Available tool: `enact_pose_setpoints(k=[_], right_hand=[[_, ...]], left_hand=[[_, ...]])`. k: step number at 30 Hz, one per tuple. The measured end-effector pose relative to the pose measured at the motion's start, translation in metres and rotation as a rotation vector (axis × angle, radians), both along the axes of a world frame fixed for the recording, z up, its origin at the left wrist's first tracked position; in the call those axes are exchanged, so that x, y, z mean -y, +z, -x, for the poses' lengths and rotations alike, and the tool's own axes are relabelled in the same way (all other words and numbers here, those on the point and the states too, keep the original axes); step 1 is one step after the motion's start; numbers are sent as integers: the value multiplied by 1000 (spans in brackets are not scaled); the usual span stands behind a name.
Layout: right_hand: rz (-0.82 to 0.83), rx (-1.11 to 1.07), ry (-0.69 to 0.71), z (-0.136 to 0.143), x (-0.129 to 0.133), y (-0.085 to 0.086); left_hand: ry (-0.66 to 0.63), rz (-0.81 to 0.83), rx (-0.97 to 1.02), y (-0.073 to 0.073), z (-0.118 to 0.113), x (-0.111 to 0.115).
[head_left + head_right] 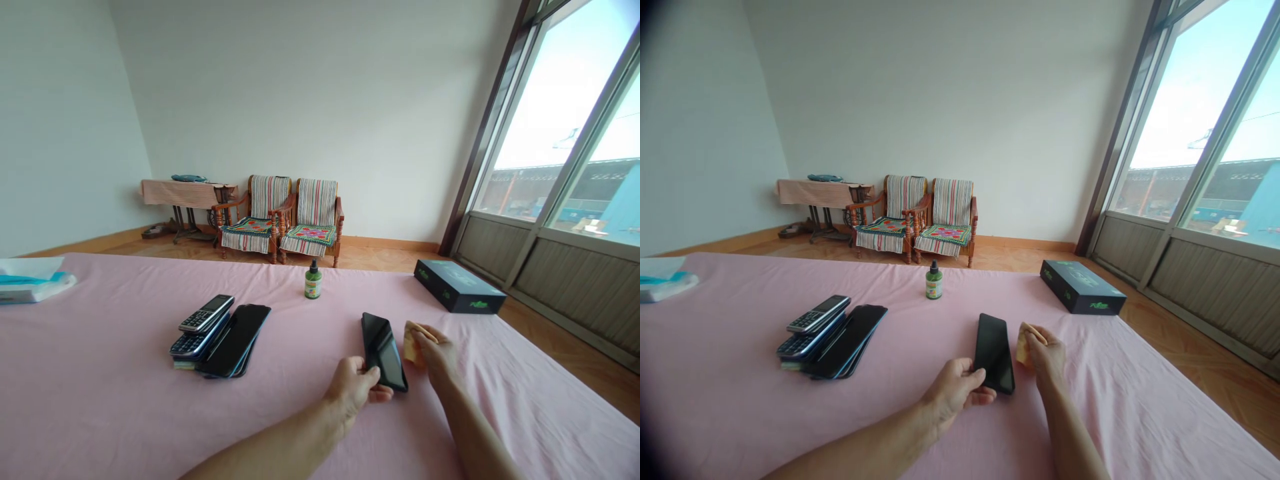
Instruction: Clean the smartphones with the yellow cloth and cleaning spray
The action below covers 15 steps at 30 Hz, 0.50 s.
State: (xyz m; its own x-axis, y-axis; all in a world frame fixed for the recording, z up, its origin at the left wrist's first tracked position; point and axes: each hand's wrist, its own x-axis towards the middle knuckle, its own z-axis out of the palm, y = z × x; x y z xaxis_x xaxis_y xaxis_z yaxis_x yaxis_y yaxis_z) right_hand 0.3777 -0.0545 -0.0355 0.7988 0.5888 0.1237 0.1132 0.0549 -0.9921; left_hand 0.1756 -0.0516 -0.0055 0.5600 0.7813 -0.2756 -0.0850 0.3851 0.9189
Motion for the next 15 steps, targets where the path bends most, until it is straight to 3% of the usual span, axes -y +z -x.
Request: enact_pose_setpoints(k=[8,15], right_hand=[[21,-103,75,16,1,11],[56,-94,100,23,0,14]], left_hand=[[-134,-167,-232,-6,-5,-15],[-197,-431,-445,-1,6,-25]])
